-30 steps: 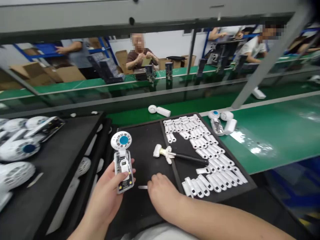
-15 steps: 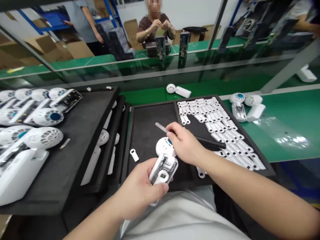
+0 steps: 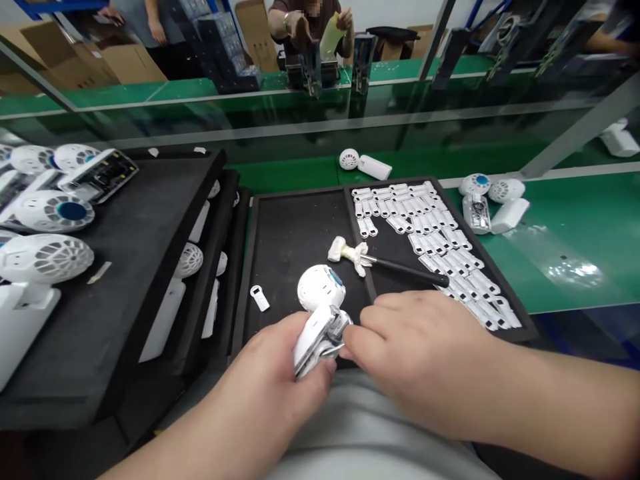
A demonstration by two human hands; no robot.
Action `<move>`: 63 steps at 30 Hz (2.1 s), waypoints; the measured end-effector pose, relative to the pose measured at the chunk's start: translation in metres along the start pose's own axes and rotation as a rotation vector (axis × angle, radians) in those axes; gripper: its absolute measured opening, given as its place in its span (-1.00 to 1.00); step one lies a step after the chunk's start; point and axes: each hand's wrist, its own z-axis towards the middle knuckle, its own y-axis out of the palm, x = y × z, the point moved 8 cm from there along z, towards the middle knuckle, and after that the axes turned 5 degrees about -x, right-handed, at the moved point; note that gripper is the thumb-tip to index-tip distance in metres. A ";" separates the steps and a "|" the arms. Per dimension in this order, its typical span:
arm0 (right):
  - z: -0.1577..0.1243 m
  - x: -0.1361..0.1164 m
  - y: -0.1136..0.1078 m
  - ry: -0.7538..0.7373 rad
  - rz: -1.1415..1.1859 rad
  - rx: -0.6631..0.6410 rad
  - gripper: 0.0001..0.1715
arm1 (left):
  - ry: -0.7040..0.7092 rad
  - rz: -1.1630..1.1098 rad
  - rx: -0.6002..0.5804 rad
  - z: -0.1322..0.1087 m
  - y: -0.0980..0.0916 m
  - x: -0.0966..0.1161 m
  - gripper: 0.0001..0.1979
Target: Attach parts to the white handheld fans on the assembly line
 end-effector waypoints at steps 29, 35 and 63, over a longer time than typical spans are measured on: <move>-0.008 -0.006 -0.001 0.034 -0.074 -0.009 -0.83 | 0.097 -0.004 0.067 -0.001 -0.001 0.008 -0.95; -0.011 -0.005 -0.004 0.028 -0.070 -0.009 -0.82 | 0.087 0.077 0.026 0.001 0.003 0.009 -0.93; -0.025 -0.009 -0.003 0.082 -0.086 0.072 -0.87 | 0.075 0.150 0.019 0.000 0.013 0.013 -0.88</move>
